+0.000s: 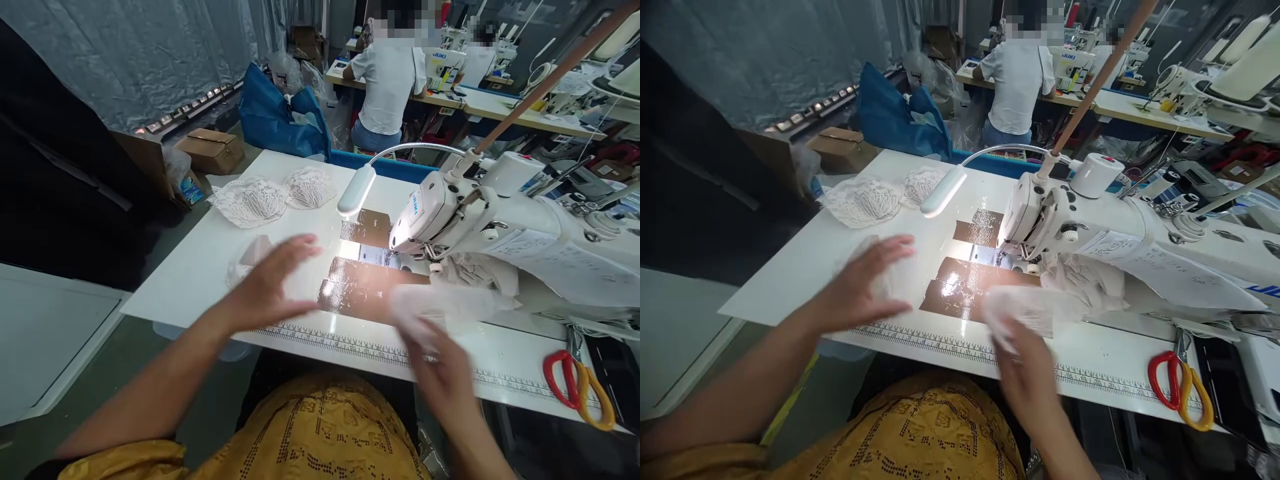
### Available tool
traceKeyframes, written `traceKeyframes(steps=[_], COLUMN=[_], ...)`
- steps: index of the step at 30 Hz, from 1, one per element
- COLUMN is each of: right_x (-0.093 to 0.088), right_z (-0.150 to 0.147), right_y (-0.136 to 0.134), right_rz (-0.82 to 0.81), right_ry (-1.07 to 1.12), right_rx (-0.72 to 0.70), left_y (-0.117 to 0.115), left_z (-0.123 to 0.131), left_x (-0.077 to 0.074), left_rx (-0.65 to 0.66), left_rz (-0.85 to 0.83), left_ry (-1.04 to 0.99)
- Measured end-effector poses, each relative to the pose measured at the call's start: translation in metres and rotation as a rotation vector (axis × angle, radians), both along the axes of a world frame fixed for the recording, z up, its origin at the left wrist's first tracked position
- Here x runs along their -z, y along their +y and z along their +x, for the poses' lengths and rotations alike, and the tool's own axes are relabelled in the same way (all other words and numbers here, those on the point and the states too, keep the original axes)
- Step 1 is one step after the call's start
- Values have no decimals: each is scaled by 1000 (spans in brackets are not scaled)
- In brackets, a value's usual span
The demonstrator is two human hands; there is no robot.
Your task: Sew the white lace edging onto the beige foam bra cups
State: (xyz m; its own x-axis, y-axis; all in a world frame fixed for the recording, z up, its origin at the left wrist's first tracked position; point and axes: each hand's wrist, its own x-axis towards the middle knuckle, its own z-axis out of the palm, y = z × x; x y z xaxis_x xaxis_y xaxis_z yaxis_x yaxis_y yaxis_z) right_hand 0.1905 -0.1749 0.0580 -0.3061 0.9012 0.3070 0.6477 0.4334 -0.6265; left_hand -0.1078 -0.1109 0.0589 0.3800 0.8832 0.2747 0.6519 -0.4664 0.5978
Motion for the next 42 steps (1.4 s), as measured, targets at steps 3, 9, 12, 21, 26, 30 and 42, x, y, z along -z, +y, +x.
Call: traceKeyframes(steps=[3, 9, 12, 21, 26, 30, 42], right_x=[21, 10, 15, 36, 38, 42, 39], right_z=[-31, -6, 4, -22, -24, -20, -1], right_y=[22, 9, 7, 23, 24, 26, 29], right_rz=[-166, 281, 294, -325, -824, -968, -856], right_ry=[103, 166, 142, 252, 547, 642, 546], right_rx=[-259, -61, 126, -40, -425, -652, -319], left_y=[-16, -27, -35, -55, -52, -37, -8], left_z=[45, 54, 46, 57, 52, 46, 67], left_x=[-3, 26, 31, 25, 23, 13, 18], left_rx=[449, 86, 20, 502, 658, 490, 420], left_rz=[-295, -375, -494, -944, -940, -793, -973], left_ry=[-117, -310, -422, -954, -901, -723, -727])
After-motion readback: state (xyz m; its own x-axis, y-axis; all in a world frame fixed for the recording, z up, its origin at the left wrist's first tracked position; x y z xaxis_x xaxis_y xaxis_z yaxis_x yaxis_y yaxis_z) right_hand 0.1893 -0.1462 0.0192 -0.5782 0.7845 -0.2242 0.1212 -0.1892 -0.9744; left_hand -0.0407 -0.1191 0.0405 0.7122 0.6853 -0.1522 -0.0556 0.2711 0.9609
